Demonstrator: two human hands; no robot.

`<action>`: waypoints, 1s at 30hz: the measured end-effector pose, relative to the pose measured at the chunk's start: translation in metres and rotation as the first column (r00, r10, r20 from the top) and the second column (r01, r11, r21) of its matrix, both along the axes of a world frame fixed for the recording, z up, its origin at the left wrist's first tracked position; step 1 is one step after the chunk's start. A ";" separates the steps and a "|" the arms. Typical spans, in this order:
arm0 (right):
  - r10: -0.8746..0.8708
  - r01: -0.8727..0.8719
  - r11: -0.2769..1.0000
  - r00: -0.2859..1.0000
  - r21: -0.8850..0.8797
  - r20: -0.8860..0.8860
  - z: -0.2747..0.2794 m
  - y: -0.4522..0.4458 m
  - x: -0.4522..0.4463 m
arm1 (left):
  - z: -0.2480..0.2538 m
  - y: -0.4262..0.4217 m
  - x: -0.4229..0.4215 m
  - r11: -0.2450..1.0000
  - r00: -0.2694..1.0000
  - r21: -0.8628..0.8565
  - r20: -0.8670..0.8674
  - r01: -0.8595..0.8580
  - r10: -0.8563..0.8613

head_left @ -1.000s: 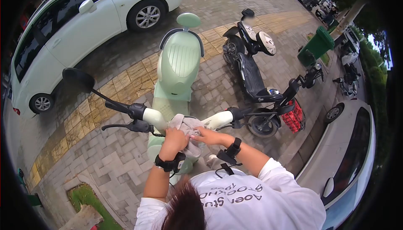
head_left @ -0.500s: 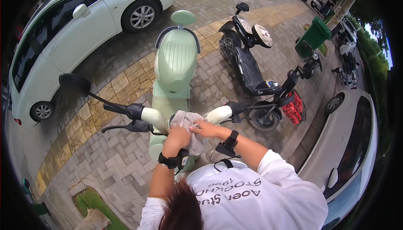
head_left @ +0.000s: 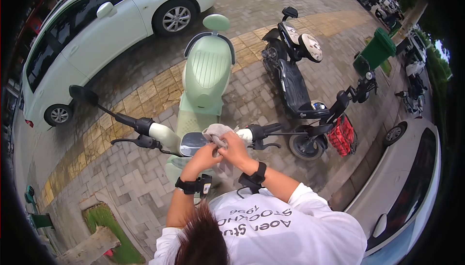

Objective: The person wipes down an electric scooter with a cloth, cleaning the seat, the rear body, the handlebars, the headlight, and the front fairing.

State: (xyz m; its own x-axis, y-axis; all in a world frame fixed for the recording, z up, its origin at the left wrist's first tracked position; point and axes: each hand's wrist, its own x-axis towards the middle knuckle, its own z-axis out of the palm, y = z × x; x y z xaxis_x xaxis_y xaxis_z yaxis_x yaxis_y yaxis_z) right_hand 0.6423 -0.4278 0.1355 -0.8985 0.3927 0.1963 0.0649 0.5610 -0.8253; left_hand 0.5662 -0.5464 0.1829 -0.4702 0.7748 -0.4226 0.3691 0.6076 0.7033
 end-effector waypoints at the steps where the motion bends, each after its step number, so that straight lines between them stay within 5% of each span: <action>1: -0.015 0.021 0.996 0.997 0.083 -0.072 0.013 0.012 0.008 | -0.006 0.004 0.005 1.000 1.000 -0.004 0.002 -0.012 0.012; 3: -0.052 0.068 0.967 0.996 0.244 -0.072 0.028 0.036 0.017 | -0.026 0.016 0.022 0.937 0.953 0.343 -0.254 -0.070 0.164; 5: -0.051 0.036 0.923 0.998 0.383 0.029 0.015 0.055 0.020 | -0.034 0.043 0.039 0.960 0.946 0.275 -0.293 -0.054 0.137; 7: -0.113 0.050 0.821 0.991 0.569 0.075 -0.010 0.060 0.019 | -0.060 0.063 0.050 0.996 0.760 -0.035 -0.649 -0.084 0.041; 8: -0.134 0.047 0.747 0.988 0.663 0.081 -0.022 0.055 0.016 | -0.074 0.068 0.052 0.991 0.639 0.018 -0.763 -0.131 0.098; 9: -0.144 0.057 0.753 0.986 0.656 0.080 -0.021 0.050 0.012 | -0.073 0.064 0.051 0.993 0.638 0.008 -0.765 -0.120 0.083; 11: 0.066 -0.075 0.796 0.997 0.601 0.038 -0.016 0.045 0.005 | -0.069 0.046 0.041 0.955 0.877 -0.037 -0.409 -0.293 0.253; 12: 0.060 -0.073 0.800 0.997 0.596 0.042 -0.017 0.039 0.002 | -0.063 0.038 0.038 0.937 0.888 -0.106 -0.371 -0.332 0.273; 15: 0.166 -0.219 0.742 0.976 0.634 0.143 -0.015 0.035 -0.010 | -0.067 0.026 0.042 0.962 0.837 -0.024 -0.499 -0.272 0.225; 17: 0.175 -0.276 0.751 0.959 0.600 0.222 -0.012 0.043 -0.012 | -0.073 0.031 0.040 0.969 0.879 -0.001 -0.421 -0.245 0.222; 19: 0.129 -0.241 0.735 0.967 0.633 0.218 -0.009 0.055 -0.006 | -0.070 0.045 0.040 0.946 0.811 0.262 -0.501 -0.191 0.303; 21: 0.040 -0.212 0.657 0.968 0.723 0.248 -0.007 0.076 0.011 | -0.063 0.064 0.044 0.946 0.802 0.264 -0.515 -0.187 0.302; 23: 0.029 -0.141 0.657 0.986 0.741 0.162 -0.007 0.093 0.025 | -0.054 0.083 0.041 0.961 0.730 0.275 -0.664 0.033 0.164; 27: -0.019 -0.077 0.736 0.991 0.673 0.135 -0.010 0.090 0.037 | -0.057 0.089 0.036 0.971 0.770 0.211 -0.636 0.108 0.052; 30: 0.115 -0.102 0.742 0.993 0.662 0.024 -0.004 0.073 0.040 | -0.049 0.071 0.044 0.917 0.799 0.396 -0.565 0.044 0.205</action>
State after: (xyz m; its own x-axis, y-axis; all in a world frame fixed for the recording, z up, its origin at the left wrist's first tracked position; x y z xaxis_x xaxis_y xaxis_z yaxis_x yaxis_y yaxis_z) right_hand 0.6826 -0.3546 0.1317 -0.9208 0.0584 0.3857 -0.0412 0.9686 -0.2451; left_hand 0.6101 -0.4753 0.1334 -0.5948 0.7585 0.2664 0.7436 0.3932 0.5408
